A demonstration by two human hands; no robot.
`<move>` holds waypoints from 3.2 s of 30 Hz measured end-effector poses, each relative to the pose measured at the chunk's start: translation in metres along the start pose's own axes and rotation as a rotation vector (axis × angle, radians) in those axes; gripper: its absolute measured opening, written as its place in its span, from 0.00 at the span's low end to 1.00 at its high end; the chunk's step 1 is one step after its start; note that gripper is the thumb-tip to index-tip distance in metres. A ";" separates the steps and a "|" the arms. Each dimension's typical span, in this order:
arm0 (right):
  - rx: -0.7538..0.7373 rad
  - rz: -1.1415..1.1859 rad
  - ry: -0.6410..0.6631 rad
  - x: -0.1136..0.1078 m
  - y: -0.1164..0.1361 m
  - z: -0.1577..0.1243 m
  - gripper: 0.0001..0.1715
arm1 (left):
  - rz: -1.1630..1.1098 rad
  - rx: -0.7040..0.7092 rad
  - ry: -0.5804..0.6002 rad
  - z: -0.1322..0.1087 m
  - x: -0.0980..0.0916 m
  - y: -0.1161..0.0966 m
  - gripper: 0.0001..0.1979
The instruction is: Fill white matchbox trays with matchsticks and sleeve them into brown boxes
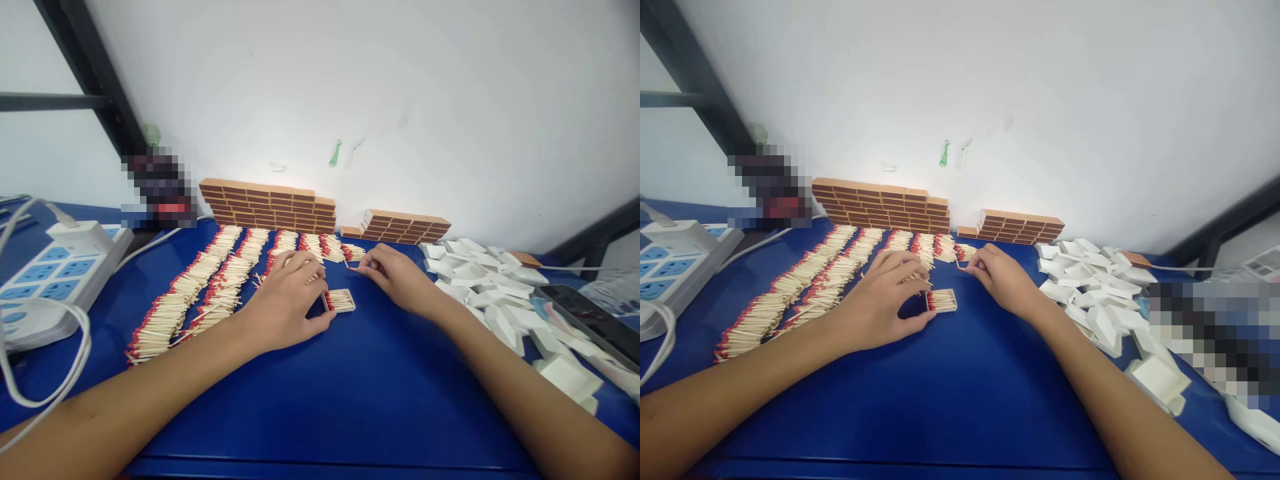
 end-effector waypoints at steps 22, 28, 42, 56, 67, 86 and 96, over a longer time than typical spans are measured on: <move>-0.123 0.144 0.170 0.005 0.055 -0.021 0.09 | -0.051 -0.009 0.039 0.000 0.003 0.002 0.11; -0.108 0.173 0.121 0.004 0.057 -0.020 0.08 | -0.072 -0.016 0.041 -0.001 0.003 0.003 0.10; -0.075 0.234 -0.070 -0.013 0.036 -0.009 0.16 | -0.107 -0.055 0.054 -0.002 0.004 0.005 0.11; -0.005 -0.334 -0.211 -0.032 0.025 0.089 0.13 | -0.158 0.054 -0.016 -0.009 0.013 -0.012 0.12; -0.083 -0.333 -0.093 -0.027 0.032 0.150 0.05 | -0.108 0.043 -0.004 -0.005 0.011 -0.006 0.12; -0.133 -0.357 -0.169 -0.057 0.038 0.039 0.10 | -0.105 0.004 -0.011 -0.003 0.006 0.001 0.10; 0.044 -0.017 0.035 -0.025 0.000 -0.068 0.16 | -0.128 -0.041 0.028 -0.002 0.005 0.006 0.10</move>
Point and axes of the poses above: each hand's wrist, its own z-axis towards the middle knuckle, its own x-axis out of the palm, y = z × x, the point moved 6 cm from there along z, towards the middle knuckle, and after that the axes turned 2 degrees about y, right-handed, at the moved point
